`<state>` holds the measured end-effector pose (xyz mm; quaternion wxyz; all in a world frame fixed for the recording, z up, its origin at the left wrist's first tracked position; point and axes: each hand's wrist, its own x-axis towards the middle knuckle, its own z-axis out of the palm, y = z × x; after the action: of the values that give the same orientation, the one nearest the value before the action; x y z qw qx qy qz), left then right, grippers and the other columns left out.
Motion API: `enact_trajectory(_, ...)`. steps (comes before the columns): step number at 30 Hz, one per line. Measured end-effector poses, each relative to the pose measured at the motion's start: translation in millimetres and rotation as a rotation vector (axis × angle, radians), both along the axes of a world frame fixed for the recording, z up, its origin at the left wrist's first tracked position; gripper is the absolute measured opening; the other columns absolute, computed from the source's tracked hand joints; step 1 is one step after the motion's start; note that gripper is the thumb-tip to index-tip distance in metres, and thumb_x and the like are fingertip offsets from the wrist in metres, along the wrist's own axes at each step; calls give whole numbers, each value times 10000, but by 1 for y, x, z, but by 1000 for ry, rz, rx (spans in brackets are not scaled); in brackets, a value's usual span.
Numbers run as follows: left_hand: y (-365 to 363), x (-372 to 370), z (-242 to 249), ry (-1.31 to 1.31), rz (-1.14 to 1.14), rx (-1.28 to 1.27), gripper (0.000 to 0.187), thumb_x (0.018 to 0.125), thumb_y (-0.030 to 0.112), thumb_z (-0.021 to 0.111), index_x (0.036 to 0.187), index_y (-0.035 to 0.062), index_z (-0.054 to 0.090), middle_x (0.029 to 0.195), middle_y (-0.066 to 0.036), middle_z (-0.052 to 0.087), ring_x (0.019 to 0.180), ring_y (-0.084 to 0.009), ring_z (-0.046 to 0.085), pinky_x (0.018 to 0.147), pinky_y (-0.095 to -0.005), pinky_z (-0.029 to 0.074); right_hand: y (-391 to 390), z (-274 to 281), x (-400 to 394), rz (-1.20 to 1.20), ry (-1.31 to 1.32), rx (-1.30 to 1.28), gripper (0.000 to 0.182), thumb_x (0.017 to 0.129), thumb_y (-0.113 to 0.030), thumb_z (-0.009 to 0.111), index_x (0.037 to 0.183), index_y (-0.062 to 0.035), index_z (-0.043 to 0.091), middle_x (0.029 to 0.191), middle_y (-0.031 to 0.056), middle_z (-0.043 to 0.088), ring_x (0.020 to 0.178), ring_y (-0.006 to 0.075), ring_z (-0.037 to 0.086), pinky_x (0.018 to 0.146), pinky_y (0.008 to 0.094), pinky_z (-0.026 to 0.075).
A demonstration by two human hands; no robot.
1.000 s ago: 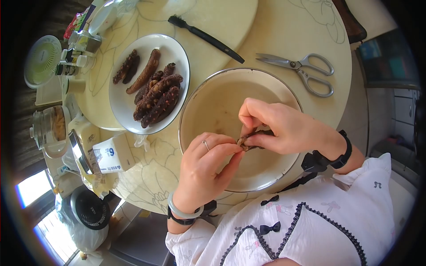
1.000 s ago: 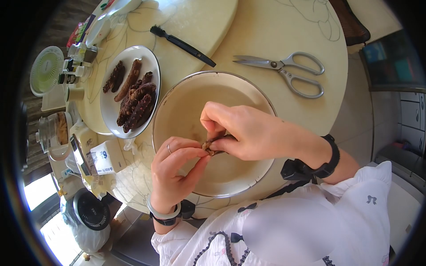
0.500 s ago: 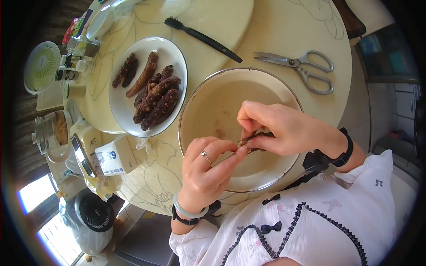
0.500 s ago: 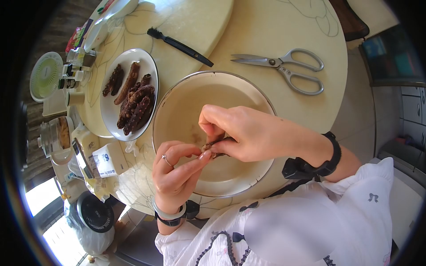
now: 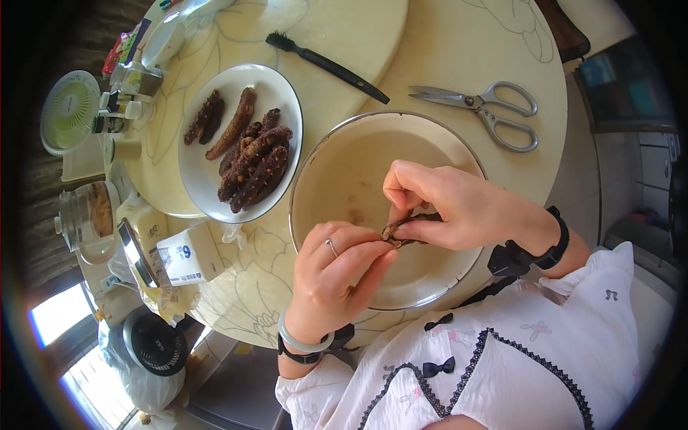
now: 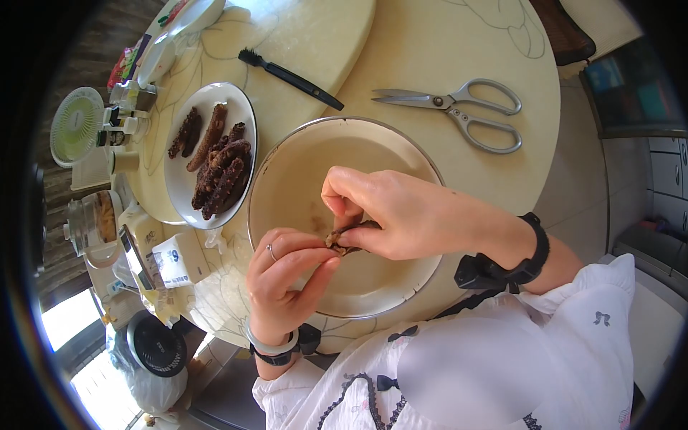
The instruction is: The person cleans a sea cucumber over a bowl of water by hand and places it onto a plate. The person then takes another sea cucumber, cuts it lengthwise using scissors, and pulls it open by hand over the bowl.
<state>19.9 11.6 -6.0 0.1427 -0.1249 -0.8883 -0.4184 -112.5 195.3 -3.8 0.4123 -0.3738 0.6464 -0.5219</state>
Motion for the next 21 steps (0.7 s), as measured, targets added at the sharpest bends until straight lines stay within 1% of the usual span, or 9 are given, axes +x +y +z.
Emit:
enact_trajectory(2,0,0,1,-56,12,-12,204,737,6,803,899,48,686,902,-71,679,787,-262,626,702,-365,497,0,-1,0,3,-1,5,272,876,8,676,985,-28,429,825,131,636,786,258,662,690,348,493)
enact_trajectory(6,1,0,1,-70,22,16,215,737,-9,792,913,48,682,897,-69,677,783,-267,626,704,-367,497,0,-1,1,3,-26,-21,278,872,13,677,986,-28,427,831,133,642,810,264,686,697,349,498)
enact_trajectory(8,-1,1,0,-71,11,52,233,731,-12,793,927,49,682,893,-66,674,780,-264,624,704,-367,497,0,0,1,15,-84,-8,279,870,24,671,986,-27,422,842,141,654,846,270,709,702,354,501)
enact_trajectory(11,0,0,-3,-17,1,14,236,725,-6,792,927,50,683,892,-64,671,784,-263,622,704,-368,495,0,-1,1,32,-12,-13,275,870,37,659,985,-26,417,850,149,665,867,280,716,704,359,502)
enact_trajectory(14,-2,1,-3,6,-26,-58,239,720,7,789,929,54,684,895,-64,669,790,-261,620,702,-369,493,0,1,0,40,-15,4,267,870,47,647,981,-26,415,846,154,668,870,288,715,704,359,501)
enact_trajectory(21,0,2,-2,1,-16,-92,231,718,6,785,918,45,676,900,-65,672,795,-262,622,699,-373,495,0,0,1,39,-1,9,268,869,38,652,975,-26,414,824,154,658,816,291,692,697,363,496)
